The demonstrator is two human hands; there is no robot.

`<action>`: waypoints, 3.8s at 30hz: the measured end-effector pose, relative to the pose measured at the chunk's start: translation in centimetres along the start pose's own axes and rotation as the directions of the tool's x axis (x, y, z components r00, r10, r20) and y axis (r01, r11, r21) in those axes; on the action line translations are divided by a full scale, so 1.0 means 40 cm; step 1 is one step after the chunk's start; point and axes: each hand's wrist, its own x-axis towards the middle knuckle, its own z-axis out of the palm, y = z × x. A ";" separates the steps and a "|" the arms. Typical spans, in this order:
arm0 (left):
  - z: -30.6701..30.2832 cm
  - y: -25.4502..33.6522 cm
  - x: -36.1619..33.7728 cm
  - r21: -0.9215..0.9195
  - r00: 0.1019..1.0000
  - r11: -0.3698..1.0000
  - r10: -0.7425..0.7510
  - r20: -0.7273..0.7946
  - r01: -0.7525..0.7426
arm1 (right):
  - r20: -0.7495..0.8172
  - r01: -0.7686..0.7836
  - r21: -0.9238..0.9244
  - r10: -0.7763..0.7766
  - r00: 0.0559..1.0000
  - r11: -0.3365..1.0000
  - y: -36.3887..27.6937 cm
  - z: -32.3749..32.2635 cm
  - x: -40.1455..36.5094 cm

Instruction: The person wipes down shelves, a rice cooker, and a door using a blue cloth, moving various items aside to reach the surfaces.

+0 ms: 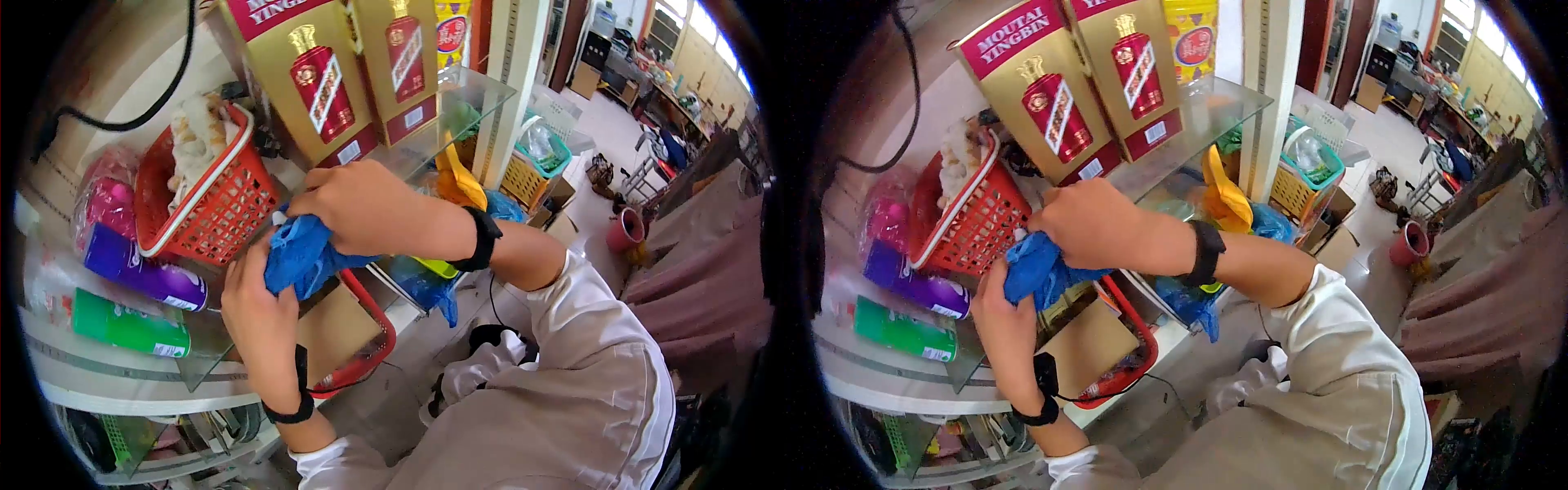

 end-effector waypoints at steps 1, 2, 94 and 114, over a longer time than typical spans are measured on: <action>0.001 0.003 0.001 -0.022 1.000 1.000 -0.014 0.012 0.014 | -0.021 0.003 0.019 -0.002 1.000 1.000 0.004 0.000 -0.008; -0.004 0.004 0.001 -0.044 0.999 0.999 -0.028 0.028 0.029 | -0.018 0.002 0.025 -0.002 1.000 1.000 0.006 -0.002 -0.013; 1.507 1.174 -0.204 -0.085 0.956 0.979 0.200 0.216 -0.185 | -0.225 -0.322 0.534 0.498 0.837 0.782 1.306 -0.010 -1.456; 1.643 1.279 -0.176 -0.270 0.962 0.962 0.118 0.244 -0.050 | -0.082 -0.585 0.502 0.708 0.701 0.637 1.369 -0.076 -1.541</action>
